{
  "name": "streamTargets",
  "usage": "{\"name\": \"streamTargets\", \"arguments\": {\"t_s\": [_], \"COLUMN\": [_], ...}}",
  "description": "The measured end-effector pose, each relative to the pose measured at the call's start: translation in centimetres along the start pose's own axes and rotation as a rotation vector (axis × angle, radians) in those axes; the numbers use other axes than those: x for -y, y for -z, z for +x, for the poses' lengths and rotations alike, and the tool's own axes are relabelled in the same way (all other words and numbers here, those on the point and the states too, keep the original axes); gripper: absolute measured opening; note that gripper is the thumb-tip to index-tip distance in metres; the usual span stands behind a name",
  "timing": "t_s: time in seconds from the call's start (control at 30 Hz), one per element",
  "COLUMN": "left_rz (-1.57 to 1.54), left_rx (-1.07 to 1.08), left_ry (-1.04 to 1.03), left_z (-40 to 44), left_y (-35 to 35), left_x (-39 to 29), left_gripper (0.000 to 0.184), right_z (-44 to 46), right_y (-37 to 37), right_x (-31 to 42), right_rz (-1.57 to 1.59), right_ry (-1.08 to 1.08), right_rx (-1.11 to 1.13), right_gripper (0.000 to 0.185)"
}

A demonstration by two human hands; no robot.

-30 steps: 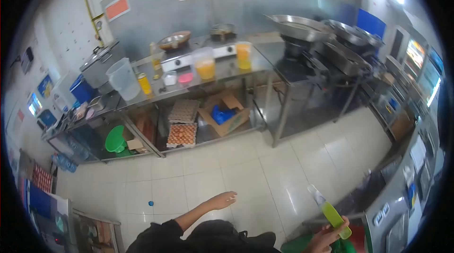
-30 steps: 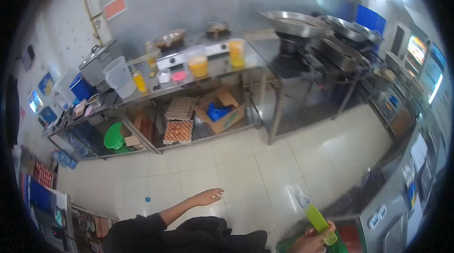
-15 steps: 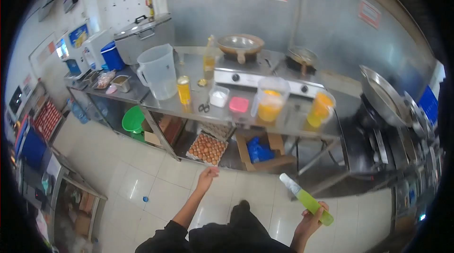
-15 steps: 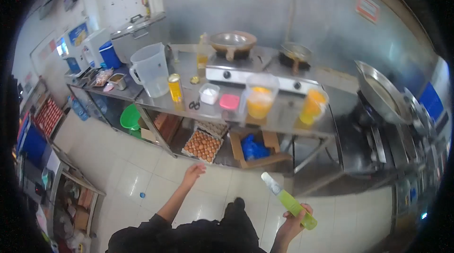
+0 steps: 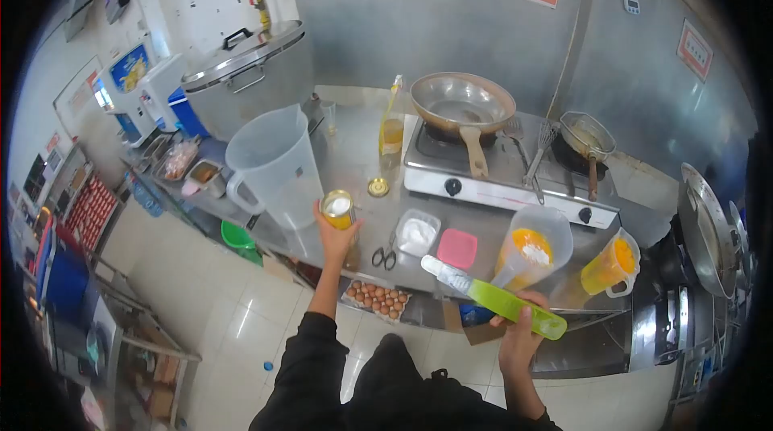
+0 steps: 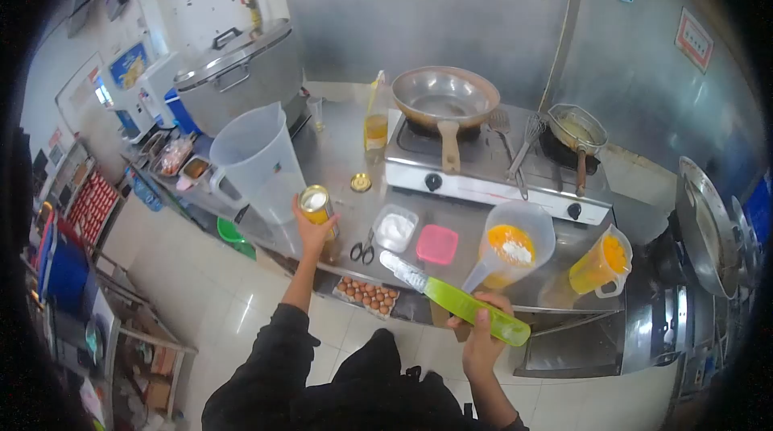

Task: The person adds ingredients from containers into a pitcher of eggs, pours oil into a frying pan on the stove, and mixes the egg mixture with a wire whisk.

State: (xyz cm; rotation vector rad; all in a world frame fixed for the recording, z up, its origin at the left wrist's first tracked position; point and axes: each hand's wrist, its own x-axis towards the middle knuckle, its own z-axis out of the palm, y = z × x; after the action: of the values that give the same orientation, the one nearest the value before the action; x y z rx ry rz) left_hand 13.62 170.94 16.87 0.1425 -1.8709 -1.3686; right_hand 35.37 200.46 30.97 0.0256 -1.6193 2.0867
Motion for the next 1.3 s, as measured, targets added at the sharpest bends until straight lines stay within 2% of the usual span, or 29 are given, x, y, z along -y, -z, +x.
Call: {"name": "streamTargets", "arguments": {"t_s": [0.1,0.17,0.2,0.23,0.27,0.3,0.37,0.5,0.53,0.6,0.63,0.7,0.87,0.97,1.03,1.1,1.2,1.23,1.3], "left_rz": [0.042,0.023,0.073,0.123,0.115,0.115,0.156,0.145,0.143,0.131,0.124,0.085,0.032,0.025,0.012,0.064,0.123,0.140,0.138], "left_rx": [0.090,0.126,0.200,0.273,0.336,0.349,0.462,0.589,0.604,0.661,0.679,0.696,0.796,0.816,0.820,0.820,0.812,0.794,0.777], "left_ry": [0.027,0.032,-0.022,-0.079,-0.046,-0.041,-0.178,-0.296,-0.294,-0.305,-0.305,-0.299,-0.284,-0.291,-0.292,-0.332,-0.294,-0.265,-0.230], "left_z": [1.3,1.6,1.7,1.7,1.3,1.4,1.0,0.8,0.5,-0.6,-1.4,-2.7,-5.8,-7.2,-7.8,-8.2,-8.7,-8.7,-8.9], "left_y": [-0.6,-0.5,-0.1,0.1,0.0,0.3,1.1,0.7,0.4,-0.5,-1.0,-2.4,-6.6,-9.1,-10.7,-12.2,-13.7,-14.1,-14.5], "left_x": [1.0,0.8,-0.4,-0.8,0.3,-0.7,-3.8,-9.5,-10.5,-12.2,-13.1,-14.7,-18.2,-20.5,-22.0,-23.0,-23.8,-24.1,-24.0], "left_gripper": [0.073,0.071,0.071,0.071,0.071,0.071,0.070,0.069,0.069,0.068,0.068,0.068,0.067,0.065,0.064,0.067,0.069,0.070,0.069], "right_z": [2.9,4.8,5.5,6.3,7.0,7.8,9.6,10.6,10.1,8.9,9.0,10.1,10.7,11.6,12.3,13.0,13.2,12.9,12.6], "right_y": [-3.4,-5.1,-5.5,-5.8,-6.1,-6.8,-8.9,-9.7,-9.1,-7.6,-6.4,-4.1,1.9,5.6,7.9,10.4,13.1,15.0,18.8], "right_x": [-2.1,-3.0,-3.8,-4.7,-5.3,-5.3,-4.2,-2.5,-3.0,-4.2,-3.8,-2.3,0.3,1.7,2.1,3.1,4.5,4.2,3.0], "right_rz": [-0.057,0.002,-0.008,-0.133,-0.256,-0.260,-0.495,-0.610,-0.614,-0.100,-0.104,-0.066,-0.112,-0.032,0.067,0.108,0.029,0.030,-0.773], "right_ry": [-0.054,-0.100,-0.110,-0.018,0.071,0.061,0.413,0.487,0.476,-0.183,-0.187,-0.354,-0.308,-0.321,-0.268,-0.276,0.022,0.023,0.452], "right_rx": [-0.017,0.127,0.113,0.273,0.435,0.425,0.707,0.774,0.764,0.280,0.263,0.052,-0.184,-0.257,-0.383,-0.398,-0.336,-0.342,0.216], "right_gripper": [0.028,0.022,0.022,0.024,0.026,0.026,0.032,0.025,0.025,0.017,0.017,0.015,0.018,0.019,0.021,0.022,0.022,0.022,0.024]}}
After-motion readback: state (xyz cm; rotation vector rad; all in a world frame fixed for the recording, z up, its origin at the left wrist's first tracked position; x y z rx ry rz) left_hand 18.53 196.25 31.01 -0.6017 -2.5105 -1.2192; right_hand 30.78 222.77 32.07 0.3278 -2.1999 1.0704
